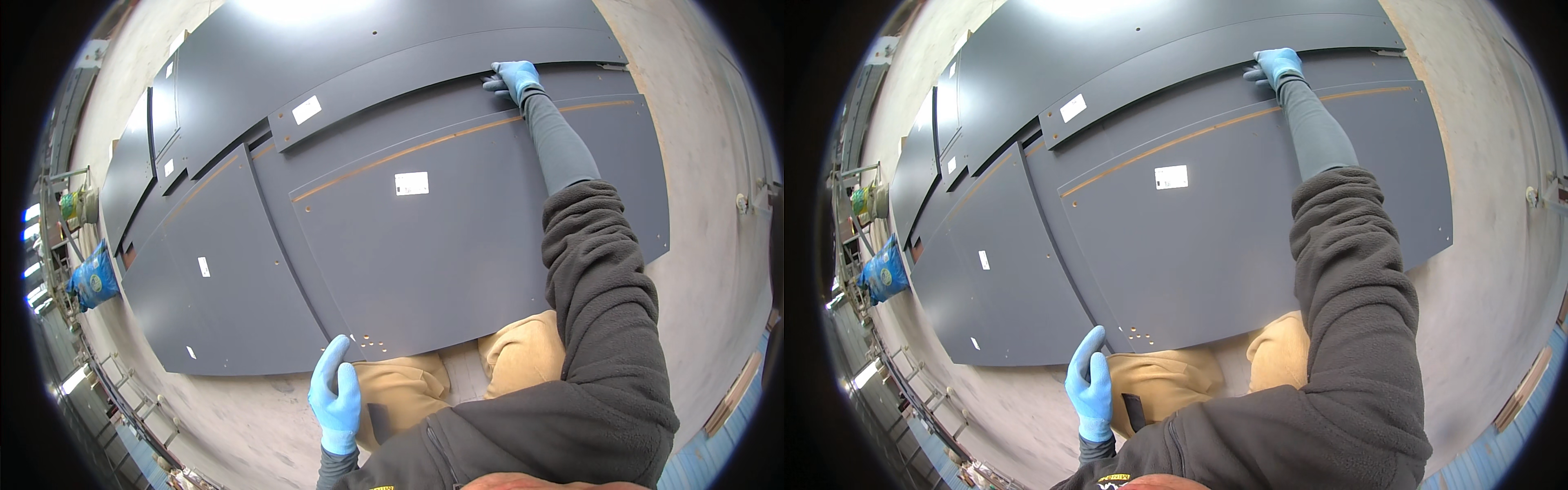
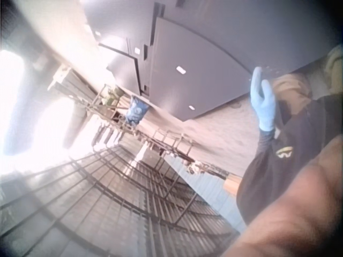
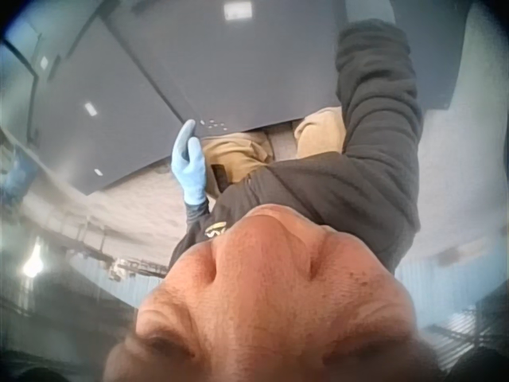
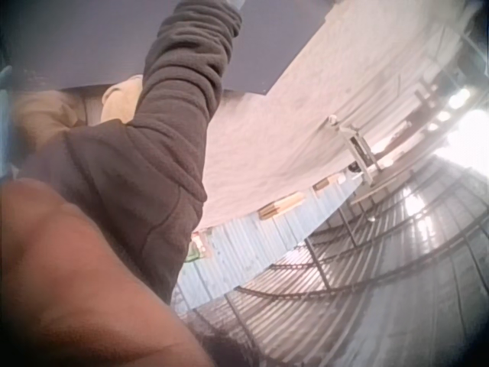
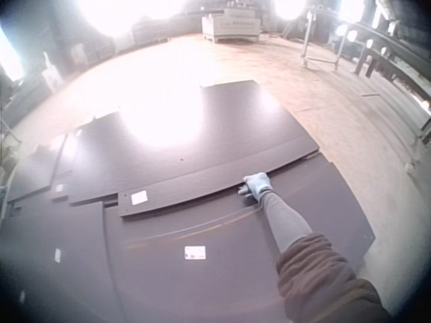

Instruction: The person picks up a long gray metal panel, places it on a white table, and wipes it with a cloth. They pour water from a bottle onto the cloth and continue wiping the panel. The person then places the cleaned panel on a stack of similar panels on the floor and repeats the process with another panel.

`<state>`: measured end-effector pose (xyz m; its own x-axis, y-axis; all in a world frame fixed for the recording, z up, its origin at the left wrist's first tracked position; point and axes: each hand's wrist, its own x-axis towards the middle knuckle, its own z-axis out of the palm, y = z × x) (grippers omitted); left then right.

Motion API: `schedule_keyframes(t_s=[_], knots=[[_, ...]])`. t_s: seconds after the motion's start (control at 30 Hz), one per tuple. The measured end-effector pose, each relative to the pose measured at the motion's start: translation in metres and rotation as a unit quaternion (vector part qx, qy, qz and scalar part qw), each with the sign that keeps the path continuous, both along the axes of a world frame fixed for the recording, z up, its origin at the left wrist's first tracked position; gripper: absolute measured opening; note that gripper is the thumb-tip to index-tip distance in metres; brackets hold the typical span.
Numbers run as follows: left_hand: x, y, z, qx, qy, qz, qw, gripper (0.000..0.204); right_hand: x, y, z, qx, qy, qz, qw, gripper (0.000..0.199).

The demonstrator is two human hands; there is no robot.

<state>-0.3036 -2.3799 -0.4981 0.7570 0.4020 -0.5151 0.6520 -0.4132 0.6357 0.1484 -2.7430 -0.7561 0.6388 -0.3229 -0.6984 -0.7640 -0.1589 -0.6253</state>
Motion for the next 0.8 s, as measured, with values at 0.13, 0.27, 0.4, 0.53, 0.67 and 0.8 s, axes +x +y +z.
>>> schedule_keyframes(t_s=[0.13, 0.27, 0.4, 0.53, 0.67, 0.8], knots=[[-0.001, 0.001, -0.004, -0.002, -0.017, -0.013, 1.0, 0.037, 0.005, 0.007, 0.026, -0.29, 0.071, 0.267, 0.916, 0.044], [-0.001, 0.003, -0.004, -0.007, -0.019, -0.013, 1.0, 0.037, -0.005, 0.027, 0.051, -0.243, -0.04, 0.226, 0.943, 0.043], [-0.001, 0.004, -0.004, -0.015, -0.009, -0.003, 1.0, 0.037, -0.034, 0.051, 0.058, -0.25, -0.114, 0.279, 0.92, 0.042], [-0.002, 0.002, -0.007, -0.007, -0.017, -0.008, 1.0, 0.037, -0.074, 0.076, 0.05, -0.26, -0.216, 0.34, 0.878, 0.036], [-0.005, -0.003, -0.005, -0.006, -0.022, -0.044, 0.999, 0.037, -0.112, 0.097, 0.05, -0.218, -0.245, 0.435, 0.839, 0.033], [-0.013, -0.007, 0.014, -0.018, 0.016, -0.074, 0.997, 0.037, -0.146, 0.116, 0.076, -0.141, -0.226, 0.495, 0.827, 0.033]])
